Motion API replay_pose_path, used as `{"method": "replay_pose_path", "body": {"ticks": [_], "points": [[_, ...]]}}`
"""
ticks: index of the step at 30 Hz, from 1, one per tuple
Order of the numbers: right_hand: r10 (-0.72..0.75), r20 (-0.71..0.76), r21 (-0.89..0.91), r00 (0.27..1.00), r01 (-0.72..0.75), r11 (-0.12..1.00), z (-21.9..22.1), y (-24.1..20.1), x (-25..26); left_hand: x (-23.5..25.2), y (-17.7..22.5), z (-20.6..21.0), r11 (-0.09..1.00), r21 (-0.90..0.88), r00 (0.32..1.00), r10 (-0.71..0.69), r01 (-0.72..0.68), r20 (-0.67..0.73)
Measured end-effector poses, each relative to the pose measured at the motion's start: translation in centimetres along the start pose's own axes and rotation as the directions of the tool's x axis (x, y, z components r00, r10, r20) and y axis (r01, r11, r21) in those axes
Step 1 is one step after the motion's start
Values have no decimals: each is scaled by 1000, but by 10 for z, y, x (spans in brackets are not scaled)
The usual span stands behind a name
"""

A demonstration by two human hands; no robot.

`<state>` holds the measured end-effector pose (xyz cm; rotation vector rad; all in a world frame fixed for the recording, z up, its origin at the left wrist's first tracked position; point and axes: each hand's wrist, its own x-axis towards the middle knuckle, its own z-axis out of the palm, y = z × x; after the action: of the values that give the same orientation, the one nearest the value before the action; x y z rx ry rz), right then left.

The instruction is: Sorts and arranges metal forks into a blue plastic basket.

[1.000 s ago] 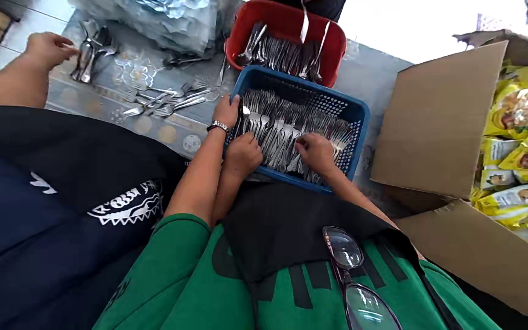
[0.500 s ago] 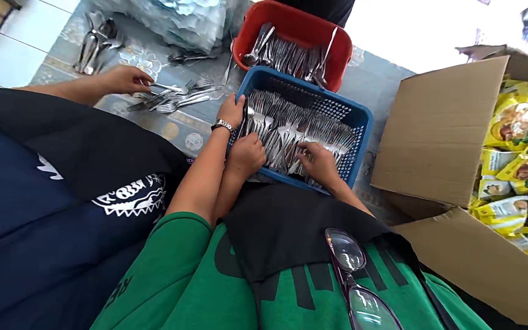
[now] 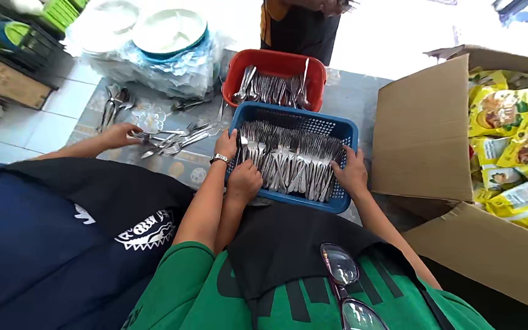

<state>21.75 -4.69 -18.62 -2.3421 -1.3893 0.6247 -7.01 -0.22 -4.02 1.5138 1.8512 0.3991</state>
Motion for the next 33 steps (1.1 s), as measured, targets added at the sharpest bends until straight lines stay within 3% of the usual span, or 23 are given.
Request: {"method": "replay_pose_path", "body": {"ticks": [2, 3, 6, 12, 33], "points": [[15, 7, 10, 1000, -15, 1000, -1, -1, 0, 19, -53, 50, 994, 14, 964, 112, -112, -241], [19, 9, 10, 1000, -19, 1000, -1, -1, 1, 24, -59, 54, 994, 9, 966, 107, -108, -235], [19, 32, -3, 999, -19, 1000, -2, -1, 2, 40, -27, 15, 999, 3, 999, -36, 36, 26], [21, 77, 28, 997, -23, 999, -6, 0, 3, 142, -94, 39, 993, 105, 998, -61, 59, 15], [30, 92, 125, 995, -41, 991, -2, 4, 6, 133, -86, 47, 958, 267, 993, -92, 108, -70]]}}
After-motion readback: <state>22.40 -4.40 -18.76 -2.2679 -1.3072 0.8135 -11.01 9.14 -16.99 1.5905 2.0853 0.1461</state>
